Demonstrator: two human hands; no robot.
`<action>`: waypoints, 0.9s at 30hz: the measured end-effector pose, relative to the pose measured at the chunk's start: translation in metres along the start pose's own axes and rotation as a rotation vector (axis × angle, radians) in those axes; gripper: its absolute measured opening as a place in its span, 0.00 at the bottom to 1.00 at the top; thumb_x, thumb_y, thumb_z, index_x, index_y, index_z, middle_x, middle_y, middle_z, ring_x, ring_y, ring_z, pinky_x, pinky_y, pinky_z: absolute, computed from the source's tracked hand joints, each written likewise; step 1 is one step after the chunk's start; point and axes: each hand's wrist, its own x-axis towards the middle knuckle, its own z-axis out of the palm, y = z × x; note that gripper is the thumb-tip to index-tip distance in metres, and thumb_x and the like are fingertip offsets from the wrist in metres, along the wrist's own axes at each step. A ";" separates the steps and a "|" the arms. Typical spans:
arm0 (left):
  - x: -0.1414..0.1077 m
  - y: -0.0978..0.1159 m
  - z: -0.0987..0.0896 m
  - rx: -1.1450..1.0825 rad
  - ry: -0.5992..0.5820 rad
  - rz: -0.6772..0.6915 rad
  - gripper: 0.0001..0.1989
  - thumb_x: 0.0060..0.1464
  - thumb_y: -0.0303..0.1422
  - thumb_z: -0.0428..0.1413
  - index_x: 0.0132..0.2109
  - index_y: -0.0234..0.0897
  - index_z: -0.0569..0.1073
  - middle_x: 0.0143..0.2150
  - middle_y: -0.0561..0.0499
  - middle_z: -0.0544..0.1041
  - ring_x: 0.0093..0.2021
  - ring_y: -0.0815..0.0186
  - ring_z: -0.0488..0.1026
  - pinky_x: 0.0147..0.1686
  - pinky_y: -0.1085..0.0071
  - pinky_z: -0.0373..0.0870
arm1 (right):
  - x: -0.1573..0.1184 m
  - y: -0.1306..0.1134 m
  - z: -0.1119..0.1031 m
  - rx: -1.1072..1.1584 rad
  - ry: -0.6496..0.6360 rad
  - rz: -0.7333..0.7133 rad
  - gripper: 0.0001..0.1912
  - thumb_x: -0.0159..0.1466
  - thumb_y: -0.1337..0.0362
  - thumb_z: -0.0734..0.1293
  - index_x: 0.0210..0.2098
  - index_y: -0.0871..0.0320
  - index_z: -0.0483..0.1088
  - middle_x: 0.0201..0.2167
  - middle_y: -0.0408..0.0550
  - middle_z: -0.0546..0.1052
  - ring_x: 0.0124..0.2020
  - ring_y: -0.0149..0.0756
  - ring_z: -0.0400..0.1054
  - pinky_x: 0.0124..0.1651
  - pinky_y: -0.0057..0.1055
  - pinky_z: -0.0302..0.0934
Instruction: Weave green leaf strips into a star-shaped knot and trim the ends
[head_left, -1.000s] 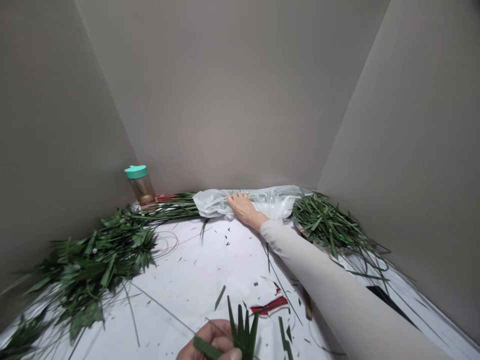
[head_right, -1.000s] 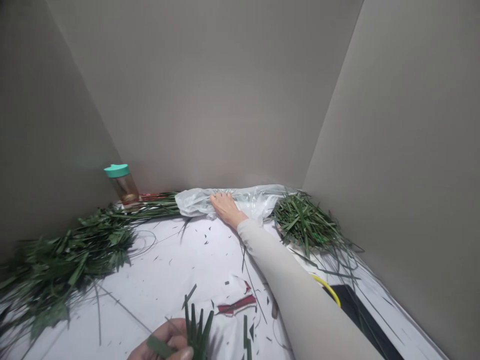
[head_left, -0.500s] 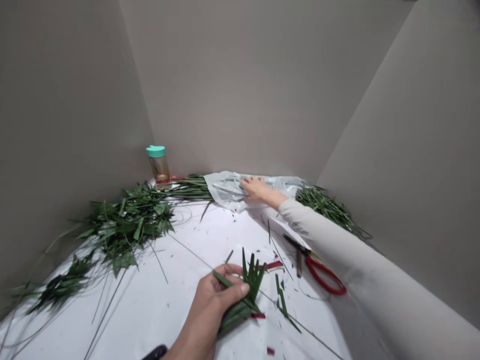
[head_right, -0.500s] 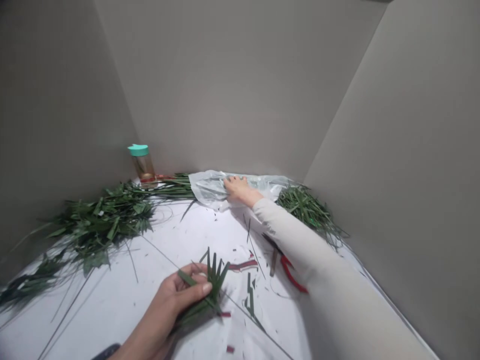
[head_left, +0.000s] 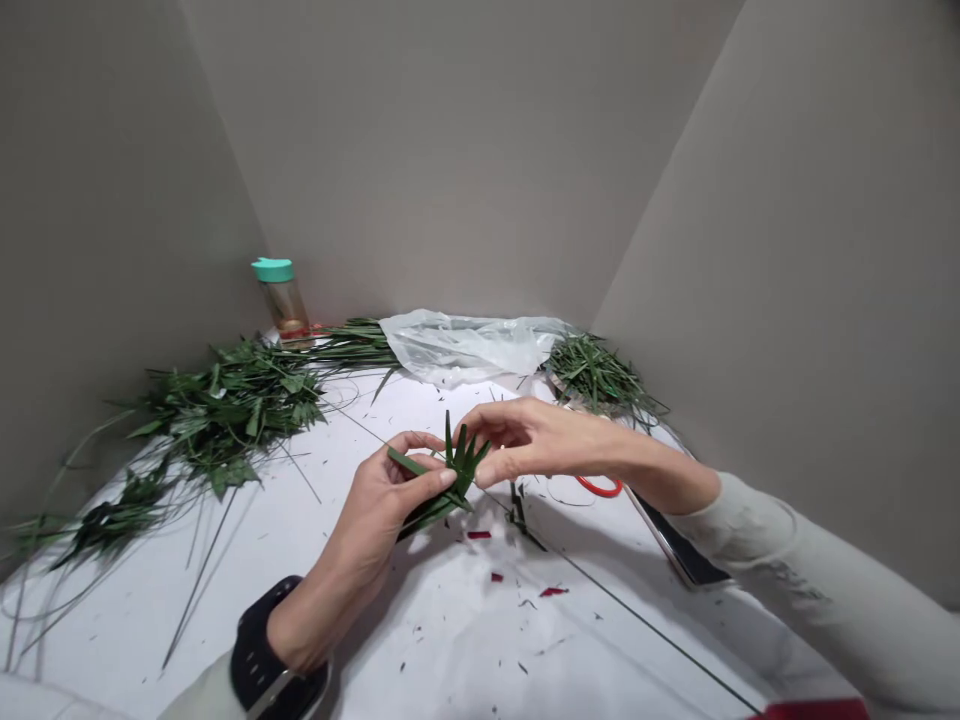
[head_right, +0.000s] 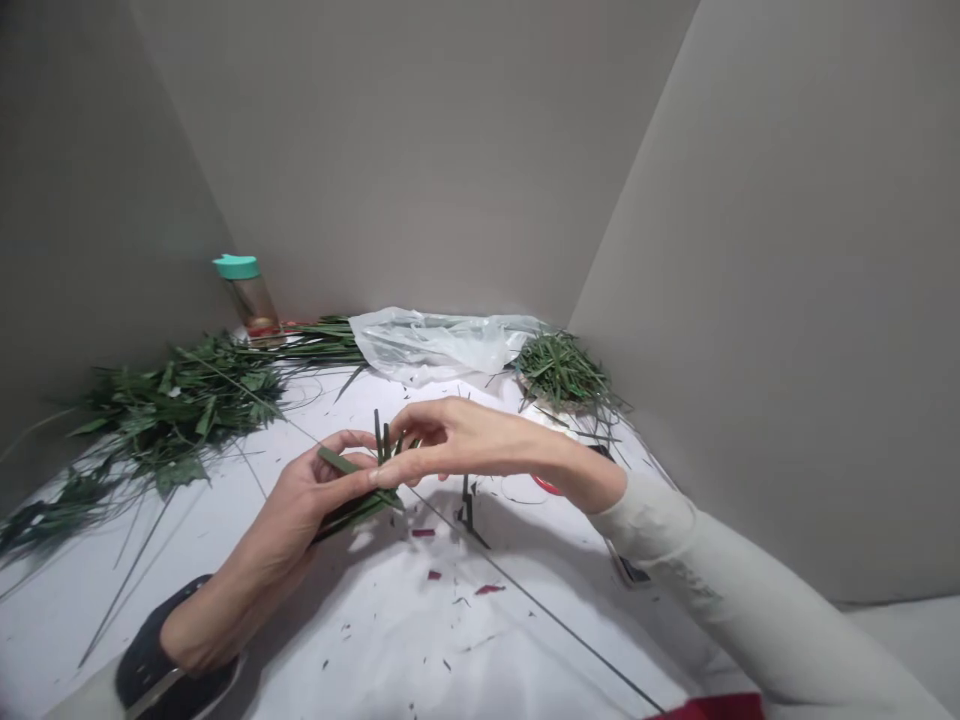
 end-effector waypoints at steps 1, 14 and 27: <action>0.000 0.000 0.001 0.017 -0.015 0.011 0.15 0.48 0.27 0.67 0.43 0.34 0.73 0.28 0.55 0.79 0.29 0.66 0.76 0.32 0.70 0.70 | -0.001 -0.001 0.005 0.026 0.039 0.000 0.19 0.62 0.50 0.71 0.43 0.58 0.73 0.31 0.42 0.77 0.33 0.32 0.70 0.32 0.27 0.62; 0.009 0.010 -0.004 0.030 0.140 0.198 0.12 0.59 0.38 0.61 0.47 0.35 0.74 0.45 0.48 0.78 0.46 0.58 0.75 0.48 0.55 0.71 | 0.014 0.019 0.013 0.251 0.711 0.027 0.14 0.70 0.57 0.66 0.48 0.61 0.71 0.43 0.48 0.76 0.37 0.35 0.73 0.39 0.36 0.71; 0.024 0.007 0.033 -0.074 -0.094 0.080 0.13 0.61 0.33 0.60 0.51 0.35 0.73 0.44 0.48 0.78 0.39 0.61 0.77 0.39 0.60 0.77 | 0.036 0.019 0.036 0.291 1.009 -0.014 0.16 0.69 0.57 0.66 0.52 0.60 0.70 0.49 0.51 0.75 0.45 0.40 0.73 0.47 0.43 0.71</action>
